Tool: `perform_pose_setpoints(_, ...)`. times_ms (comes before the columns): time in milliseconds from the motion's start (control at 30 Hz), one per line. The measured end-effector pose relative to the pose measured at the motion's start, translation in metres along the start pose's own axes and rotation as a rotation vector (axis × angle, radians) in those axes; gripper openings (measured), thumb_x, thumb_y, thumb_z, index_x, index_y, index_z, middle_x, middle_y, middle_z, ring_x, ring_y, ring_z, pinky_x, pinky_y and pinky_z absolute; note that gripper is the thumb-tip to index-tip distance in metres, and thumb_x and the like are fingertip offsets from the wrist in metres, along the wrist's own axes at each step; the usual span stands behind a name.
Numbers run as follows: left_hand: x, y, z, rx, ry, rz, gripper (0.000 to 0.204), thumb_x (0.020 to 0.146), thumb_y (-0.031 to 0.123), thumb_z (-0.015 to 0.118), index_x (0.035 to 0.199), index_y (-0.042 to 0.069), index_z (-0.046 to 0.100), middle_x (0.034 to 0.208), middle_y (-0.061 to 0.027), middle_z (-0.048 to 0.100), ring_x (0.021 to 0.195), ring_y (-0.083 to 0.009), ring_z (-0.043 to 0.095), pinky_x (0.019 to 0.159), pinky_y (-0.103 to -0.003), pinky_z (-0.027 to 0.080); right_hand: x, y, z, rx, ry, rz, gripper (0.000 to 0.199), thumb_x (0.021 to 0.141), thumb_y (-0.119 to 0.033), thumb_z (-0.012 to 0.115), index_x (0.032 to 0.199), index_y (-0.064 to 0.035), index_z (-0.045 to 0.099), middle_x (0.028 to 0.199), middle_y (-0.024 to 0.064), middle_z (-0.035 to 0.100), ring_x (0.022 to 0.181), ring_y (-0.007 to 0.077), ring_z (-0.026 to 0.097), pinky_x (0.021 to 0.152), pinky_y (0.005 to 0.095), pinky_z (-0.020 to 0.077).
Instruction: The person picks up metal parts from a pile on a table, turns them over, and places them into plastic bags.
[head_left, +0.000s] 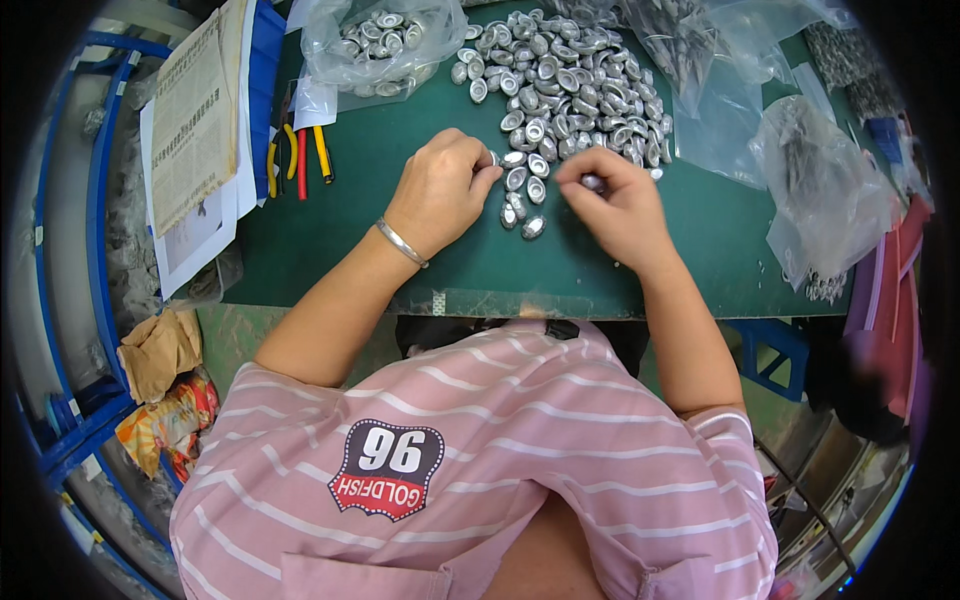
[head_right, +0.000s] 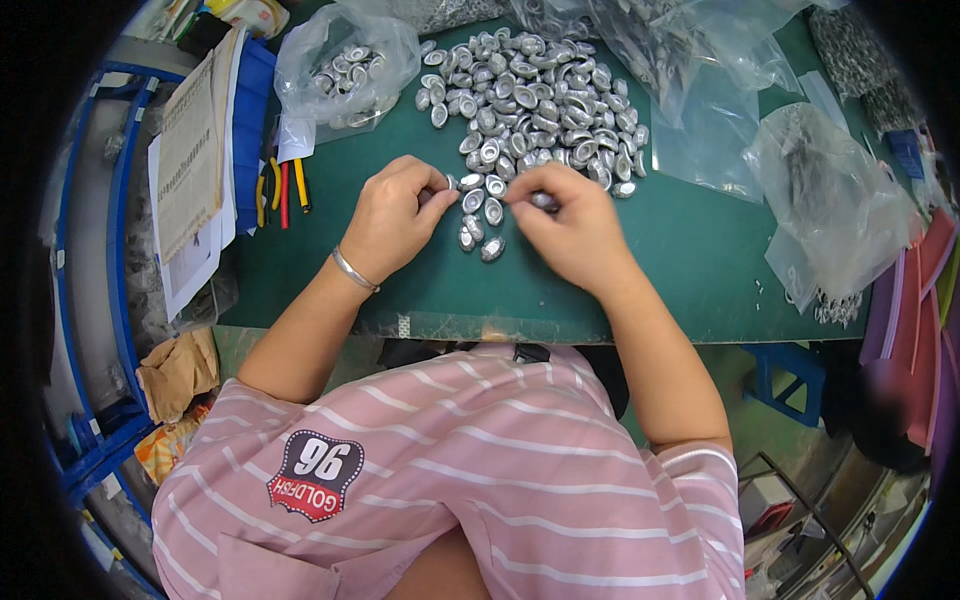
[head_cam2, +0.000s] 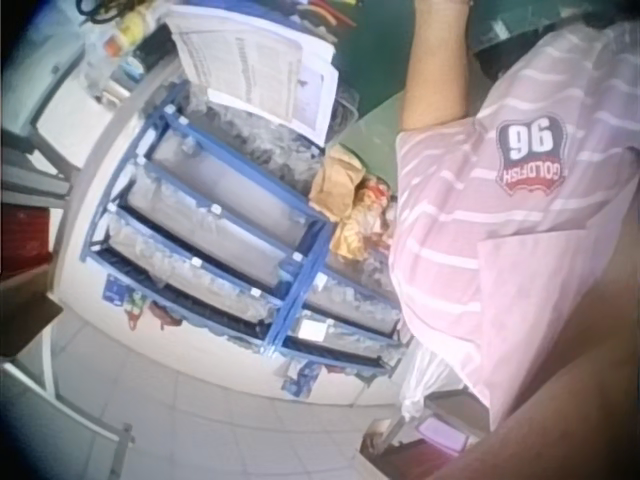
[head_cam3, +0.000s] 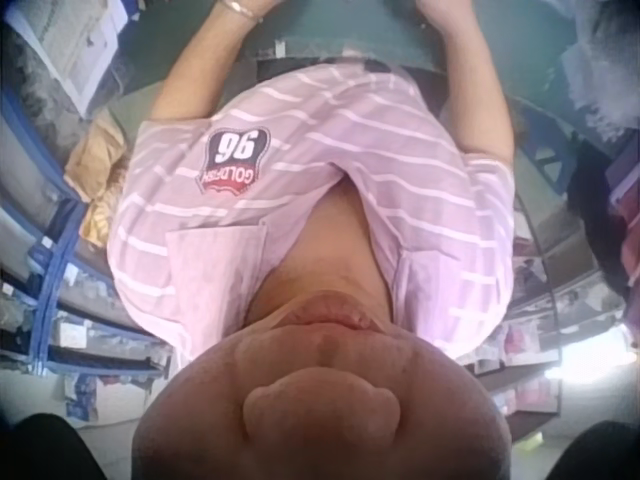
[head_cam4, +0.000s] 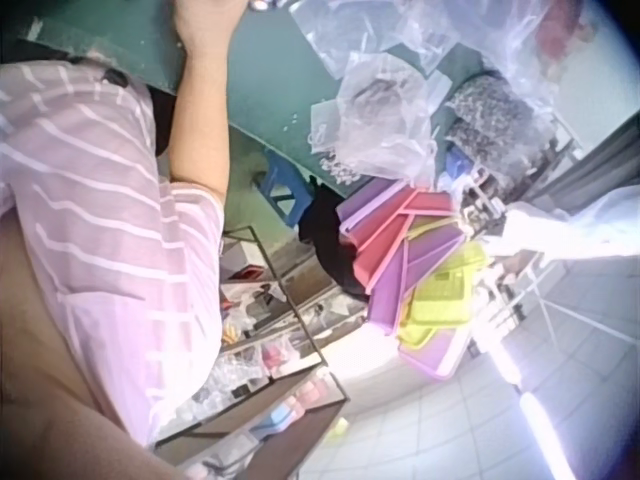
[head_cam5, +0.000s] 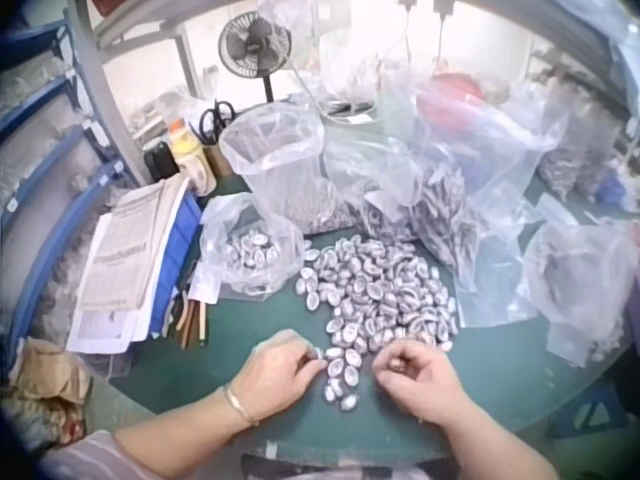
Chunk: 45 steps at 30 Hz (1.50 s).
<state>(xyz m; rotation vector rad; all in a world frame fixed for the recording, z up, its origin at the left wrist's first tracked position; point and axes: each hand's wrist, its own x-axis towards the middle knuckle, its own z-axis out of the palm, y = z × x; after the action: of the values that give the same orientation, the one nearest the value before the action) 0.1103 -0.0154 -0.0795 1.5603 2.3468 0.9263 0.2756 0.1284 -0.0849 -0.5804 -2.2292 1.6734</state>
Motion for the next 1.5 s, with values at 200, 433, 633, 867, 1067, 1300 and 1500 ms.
perform_pose_setpoints(200, -0.002, 0.000, -0.005, -1.019, -0.186, -0.571, 0.013, 0.086, 0.009, 0.066, 0.093, -0.002, 0.064, 0.084, -0.0080, 0.065, 0.072, -0.0139, 0.063, 0.063, -0.026, 0.051, 0.008, 0.004, 0.018, -0.377, 0.147, -0.295, 0.011, 0.078, -0.005, 0.066, 0.088, -0.0014, 0.065, 0.080, 0.0130, 0.059, 0.074, 0.0293, 0.059, 0.065, 0.0341, 0.0486)
perform_pose_setpoints(433, -0.013, -0.003, -0.007, -1.733, -0.391, -0.576, 0.015, 0.090, 0.011, 0.060, 0.099, -0.001, 0.061, 0.089, -0.0083, 0.064, 0.079, -0.0132, 0.061, 0.068, -0.025, 0.051, -0.001, 0.001, -0.016, 1.215, -0.180, 0.251, 0.020, 0.087, -0.009, 0.058, 0.105, -0.0004, 0.058, 0.089, 0.0068, 0.059, 0.076, 0.0127, 0.052, 0.059, 0.0253, 0.0426)
perform_pose_setpoints(633, -0.003, -0.006, -0.010, -1.535, -0.204, -0.432, 0.013, 0.084, 0.004, 0.062, 0.096, 0.002, 0.059, 0.089, -0.0082, 0.061, 0.073, -0.0143, 0.058, 0.059, -0.026, 0.049, -0.001, -0.011, -0.001, 0.109, 0.046, 0.242, 0.016, 0.083, -0.011, 0.066, 0.091, 0.0019, 0.065, 0.081, 0.0055, 0.065, 0.076, 0.0164, 0.060, 0.064, 0.0301, 0.0496)
perform_pose_setpoints(867, 0.004, 0.010, 0.015, -0.114, -0.042, -0.034, 0.019, 0.074, 0.012, 0.074, 0.075, 0.000, 0.059, 0.073, -0.0114, 0.059, 0.064, -0.0250, 0.058, 0.060, -0.034, 0.048, 0.004, -0.009, 0.015, -0.410, 0.035, -0.066, 0.013, 0.077, -0.009, 0.070, 0.084, 0.0008, 0.066, 0.082, 0.0165, 0.062, 0.075, 0.0339, 0.061, 0.068, 0.0397, 0.0491)
perform_pose_setpoints(1067, 0.000, 0.003, 0.013, -0.234, -0.039, -0.017, 0.012, 0.077, 0.008, 0.072, 0.081, 0.001, 0.063, 0.076, -0.0086, 0.061, 0.065, -0.0191, 0.057, 0.061, -0.033, 0.047, -0.003, -0.004, 0.003, -0.186, -0.029, -0.007, 0.005, 0.080, -0.004, 0.065, 0.083, -0.0002, 0.064, 0.080, 0.0108, 0.063, 0.069, 0.0209, 0.059, 0.060, 0.0336, 0.0469)
perform_pose_setpoints(1300, -0.009, 0.001, -0.005, -1.576, -0.225, -0.600, 0.027, 0.084, 0.006, 0.062, 0.109, 0.000, 0.057, 0.092, -0.0062, 0.061, 0.075, -0.0118, 0.057, 0.061, -0.023, 0.046, -0.001, -0.002, -0.009, 0.637, -0.055, 0.389, 0.016, 0.083, -0.010, 0.067, 0.096, -0.0023, 0.061, 0.080, 0.0032, 0.060, 0.064, 0.0063, 0.052, 0.047, 0.0193, 0.0372)
perform_pose_setpoints(1500, -0.014, -0.014, -0.009, -1.187, -0.266, -0.474, 0.021, 0.079, 0.011, 0.068, 0.097, 0.001, 0.063, 0.080, -0.0013, 0.058, 0.067, -0.0103, 0.053, 0.057, -0.023, 0.043, -0.019, -0.018, 0.014, -0.362, -0.145, -0.106, 0.026, 0.069, -0.007, 0.077, 0.086, -0.0017, 0.058, 0.083, 0.0127, 0.054, 0.075, 0.0315, 0.058, 0.064, 0.0372, 0.0482)
